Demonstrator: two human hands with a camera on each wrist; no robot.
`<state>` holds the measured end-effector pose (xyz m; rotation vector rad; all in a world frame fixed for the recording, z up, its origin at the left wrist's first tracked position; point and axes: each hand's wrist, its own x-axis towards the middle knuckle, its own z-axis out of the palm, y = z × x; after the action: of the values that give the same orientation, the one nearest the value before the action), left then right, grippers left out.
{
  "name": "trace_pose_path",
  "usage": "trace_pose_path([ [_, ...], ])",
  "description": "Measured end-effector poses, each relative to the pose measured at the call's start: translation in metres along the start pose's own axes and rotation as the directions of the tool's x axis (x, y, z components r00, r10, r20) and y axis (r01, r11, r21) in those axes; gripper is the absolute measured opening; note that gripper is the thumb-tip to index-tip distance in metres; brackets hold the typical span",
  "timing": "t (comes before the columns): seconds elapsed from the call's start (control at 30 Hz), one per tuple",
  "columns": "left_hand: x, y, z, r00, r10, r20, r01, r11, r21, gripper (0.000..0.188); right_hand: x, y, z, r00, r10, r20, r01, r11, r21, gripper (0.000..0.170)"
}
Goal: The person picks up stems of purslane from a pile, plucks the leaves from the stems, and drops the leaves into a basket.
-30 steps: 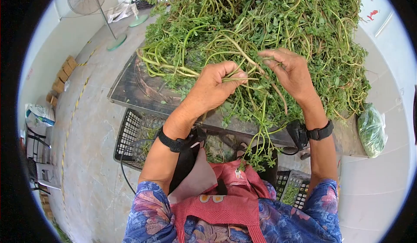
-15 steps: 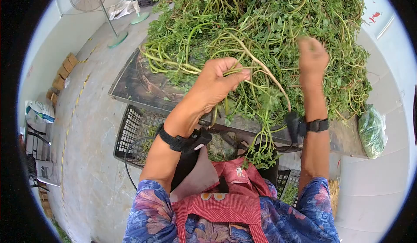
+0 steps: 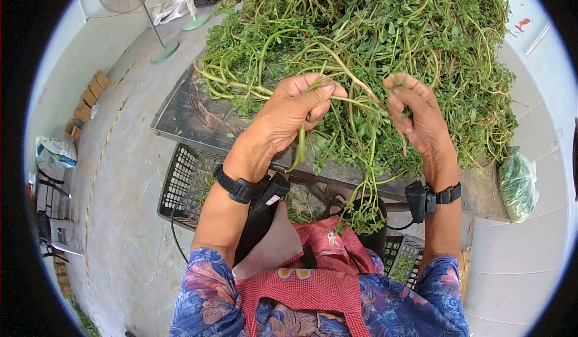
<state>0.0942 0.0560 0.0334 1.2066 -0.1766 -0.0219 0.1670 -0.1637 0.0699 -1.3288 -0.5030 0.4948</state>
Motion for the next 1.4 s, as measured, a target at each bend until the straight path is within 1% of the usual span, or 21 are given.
trace_pose_path([
  [0.07,0.000,-0.001,0.000,0.999,-0.012,0.033,0.011,1.000,0.005,0.020,-0.005,0.001,0.007,0.999,0.042,-0.002,-0.042,0.999,-0.020,0.020],
  [0.17,-0.001,-0.001,0.004,0.999,0.010,0.042,-0.010,1.000,0.022,0.020,-0.007,0.007,0.011,0.979,0.138,0.149,-0.116,0.983,-0.144,0.028],
  [0.3,0.000,-0.003,0.003,0.999,0.035,0.029,-0.037,0.997,0.064,0.020,-0.009,0.012,0.009,0.937,0.266,0.228,-0.247,0.963,-0.107,0.032],
  [0.6,0.001,-0.006,0.005,0.996,0.086,0.007,-0.087,0.990,0.115,0.021,-0.011,0.023,0.012,0.907,0.267,0.325,-0.280,0.960,-0.006,0.026],
  [0.73,0.000,-0.001,0.005,0.999,0.041,0.010,-0.043,0.973,0.225,0.021,-0.009,0.021,0.010,0.927,0.268,0.261,-0.253,0.963,-0.090,0.021],
  [0.8,-0.001,0.000,0.004,1.000,0.007,0.021,-0.012,0.965,0.262,0.021,-0.011,0.016,0.010,0.955,0.270,0.126,-0.221,0.925,-0.309,0.020],
  [0.83,0.000,-0.003,0.003,0.998,0.010,0.060,-0.026,0.962,0.270,0.021,-0.012,0.012,0.013,0.955,0.271,0.123,-0.223,0.925,-0.309,0.020],
  [0.9,0.001,-0.003,0.002,0.995,0.015,0.100,-0.042,0.960,0.277,0.021,-0.013,0.006,0.020,0.987,0.123,0.107,-0.036,0.806,-0.591,0.022],
  [0.93,0.001,-0.003,0.002,0.994,-0.020,0.108,-0.016,0.946,0.323,0.021,-0.011,0.007,0.017,0.987,0.124,0.106,-0.037,0.805,-0.592,0.022],
  [1.0,0.000,-0.001,0.004,0.991,-0.065,0.114,0.020,0.931,0.364,0.021,-0.007,0.013,0.008,0.953,-0.149,0.264,0.301,0.568,-0.766,0.024],
  [1.03,0.000,0.001,0.007,0.992,-0.020,0.126,-0.044,0.875,0.481,0.020,-0.011,0.004,0.014,0.965,-0.108,0.237,0.259,0.506,-0.823,0.021],
  [1.07,0.000,0.001,0.009,0.989,0.022,0.146,-0.105,0.803,0.587,0.020,-0.013,-0.001,0.019,0.969,-0.096,0.226,0.243,0.514,-0.823,0.021],
  [1.13,-0.001,-0.003,0.013,0.988,0.034,0.152,-0.111,0.835,0.538,0.021,-0.013,-0.006,0.025,0.889,-0.307,0.339,0.408,0.198,-0.891,0.018],
  [1.17,-0.001,-0.002,0.015,0.976,0.144,0.160,-0.212,0.772,0.599,0.021,-0.012,-0.004,0.026,0.873,-0.341,0.347,0.402,0.101,-0.910,0.016],
  [1.2,-0.001,-0.004,0.017,0.952,0.249,0.177,-0.303,0.695,0.652,0.021,-0.010,-0.002,0.028,0.884,-0.331,0.330,0.384,0.112,-0.917,0.016],
  [1.23,0.003,-0.009,0.018,0.891,0.397,0.220,-0.429,0.578,0.694,0.019,-0.010,0.001,0.028,0.837,-0.411,0.361,0.372,-0.055,-0.926,0.016],
  [1.27,0.004,-0.009,0.022,0.901,0.372,0.222,-0.416,0.600,0.683,0.019,-0.010,0.005,0.028,0.785,-0.472,0.401,0.337,-0.217,-0.916,0.016],
  [1.3,0.003,-0.007,0.026,0.868,0.431,0.248,-0.457,0.496,0.738,0.019,-0.009,0.009,0.028,0.808,-0.455,0.374,0.320,-0.194,-0.927,0.016],
  [1.33,0.000,-0.007,0.029,0.832,0.481,0.276,-0.484,0.387,0.785,0.018,-0.007,0.013,0.028,0.766,-0.511,0.390,0.325,-0.215,-0.921,0.015],
  [1.37,-0.001,-0.007,0.030,0.847,0.457,0.271,-0.470,0.409,0.782,0.018,-0.005,0.016,0.027,0.710,-0.570,0.413,0.332,-0.245,-0.911,0.014],
  [1.4,-0.001,-0.006,0.031,0.845,0.466,0.264,-0.486,0.458,0.744,0.021,-0.001,0.019,0.024,0.722,-0.563,0.402,0.329,-0.232,-0.915,0.014],
])
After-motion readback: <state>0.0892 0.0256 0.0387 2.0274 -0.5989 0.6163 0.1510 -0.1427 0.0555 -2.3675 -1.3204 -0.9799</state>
